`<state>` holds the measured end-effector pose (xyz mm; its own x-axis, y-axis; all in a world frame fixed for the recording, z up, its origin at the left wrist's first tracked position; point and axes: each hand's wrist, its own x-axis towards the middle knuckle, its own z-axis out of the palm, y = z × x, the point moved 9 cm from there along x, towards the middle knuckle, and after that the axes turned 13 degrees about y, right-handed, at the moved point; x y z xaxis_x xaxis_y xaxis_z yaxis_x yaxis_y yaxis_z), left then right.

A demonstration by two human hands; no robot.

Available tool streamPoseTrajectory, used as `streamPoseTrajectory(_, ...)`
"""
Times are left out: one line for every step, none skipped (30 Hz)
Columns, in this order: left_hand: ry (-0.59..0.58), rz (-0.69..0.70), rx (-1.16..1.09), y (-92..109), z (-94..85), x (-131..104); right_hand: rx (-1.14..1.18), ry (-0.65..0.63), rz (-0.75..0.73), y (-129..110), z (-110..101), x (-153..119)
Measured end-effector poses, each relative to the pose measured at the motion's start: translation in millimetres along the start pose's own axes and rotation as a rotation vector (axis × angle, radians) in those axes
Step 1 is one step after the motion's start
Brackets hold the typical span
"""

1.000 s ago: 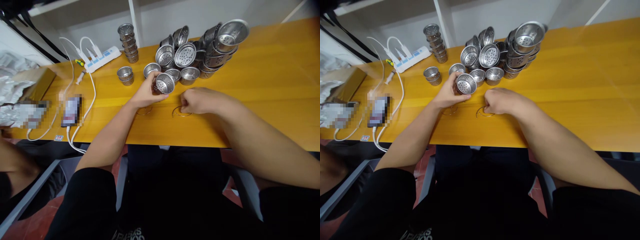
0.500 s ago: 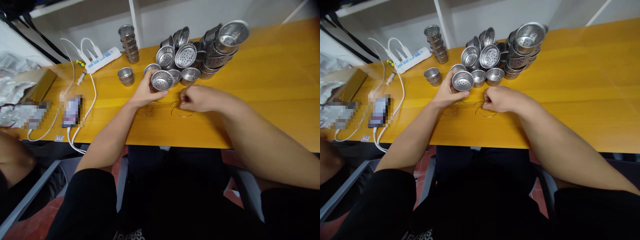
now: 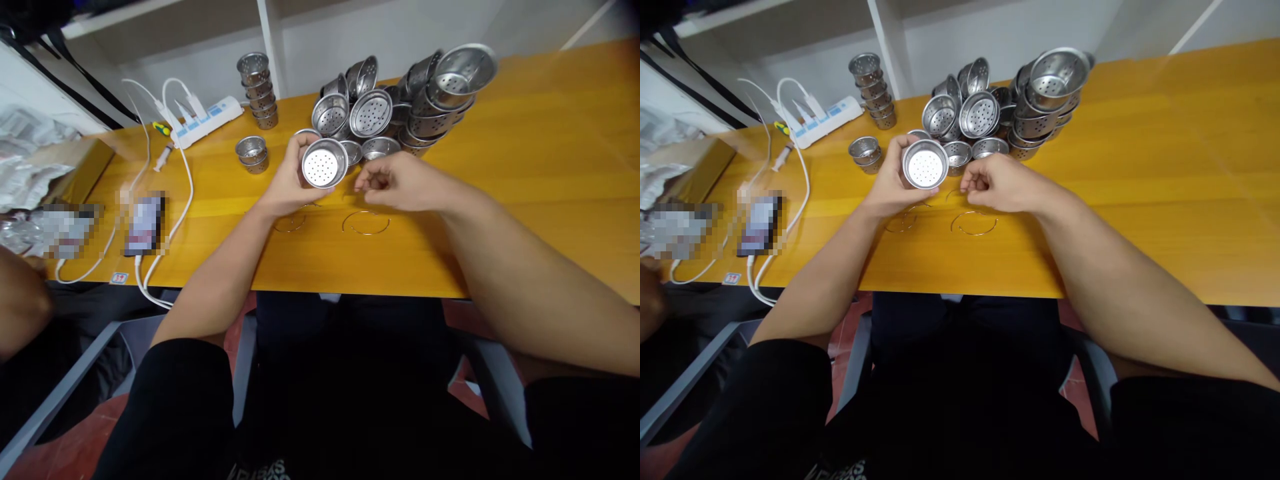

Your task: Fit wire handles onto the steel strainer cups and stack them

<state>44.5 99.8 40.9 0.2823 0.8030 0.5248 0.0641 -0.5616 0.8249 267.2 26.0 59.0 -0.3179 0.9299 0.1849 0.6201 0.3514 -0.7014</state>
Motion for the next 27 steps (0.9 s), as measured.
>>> streamPoseTrajectory(-0.006,0.012,0.018,9,0.3,0,-0.001,0.017,0.003,1,-1,1)
streamPoseTrajectory(-0.012,0.023,0.038,19,0.3,-1,0.003,0.032,0.0,1,-3,2)
streamPoseTrajectory(-0.006,0.043,0.055,32,-0.6,-2,0.013,0.04,-0.005,0,-3,2)
streamPoseTrajectory(-0.006,0.066,0.075,45,-1.0,-3,0.03,0.044,-0.01,-2,-3,1)
streamPoseTrajectory(-0.004,0.086,0.097,57,-1.4,-5,0.052,0.046,-0.011,-4,-3,1)
streamPoseTrajectory(-0.003,0.096,0.121,67,-1.5,-6,0.076,0.044,-0.009,-6,-3,0)
streamPoseTrajectory(-0.003,0.094,0.144,74,-1.4,-7,0.097,0.043,-0.007,-9,-2,-1)
streamPoseTrajectory(-0.003,0.087,0.162,79,-1.0,-8,0.116,0.045,-0.009,-12,-2,-2)
streamPoseTrajectory(-0.004,0.078,0.174,81,-0.4,-8,0.133,0.049,-0.02,-15,-3,-2)
streamPoseTrajectory(-0.005,0.071,0.177,81,0.4,-8,0.151,0.054,-0.038,-20,-3,-3)
streamPoseTrajectory(-0.005,0.07,0.172,80,1.2,-8,0.17,0.06,-0.06,-24,-3,-4)
streamPoseTrajectory(-0.005,0.071,0.161,78,2.1,-8,0.195,0.07,-0.081,-28,-5,-4)
streamPoseTrajectory(-0.006,0.072,0.148,74,2.9,-8,0.22,0.081,-0.098,-31,-6,-4)
streamPoseTrajectory(-0.004,0.069,0.134,69,3.5,-7,0.241,0.094,-0.109,-34,-7,-4)
streamPoseTrajectory(0.003,0.064,0.12,64,3.6,-6,0.254,0.108,-0.115,-36,-9,-4)
streamPoseTrajectory(0.009,0.055,0.109,58,3.7,-5,0.255,0.125,-0.116,-37,-11,-4)
streamPoseTrajectory(0.017,0.045,0.101,52,3.5,-4,0.246,0.145,-0.114,-38,-13,-4)
streamPoseTrajectory(0.026,0.037,0.096,47,3.1,-3,0.233,0.166,-0.108,-40,-15,-5)
streamPoseTrajectory(0.036,0.032,0.094,42,2.5,-3,0.224,0.188,-0.099,-41,-17,-5)
streamPoseTrajectory(0.043,0.029,0.092,39,2.0,-3,0.223,0.213,-0.087,-41,-20,-5)
streamPoseTrajectory(0.048,0.028,0.088,35,1.7,-3,0.228,0.238,-0.073,-42,-22,-5)
streamPoseTrajectory(0.049,0.031,0.078,33,1.4,-4,0.237,0.257,-0.054,-42,-23,-4)
streamPoseTrajectory(0.05,0.036,0.063,32,1.2,-5,0.246,0.273,-0.031,-42,-24,-4)
streamPoseTrajectory(0.048,0.042,0.045,31,1.0,-6,0.253,0.288,-0.004,-41,-24,-4)
streamPoseTrajectory(0.05,0.045,0.032,31,0.7,-7,0.261,0.304,0.021,-39,-25,-4)
streamPoseTrajectory(0.055,0.042,0.025,30,0.0,-8,0.271,0.32,0.041,-38,-26,-4)
streamPoseTrajectory(0.063,0.032,0.027,29,-0.8,-9,0.28,0.337,0.052,-37,-27,-3)
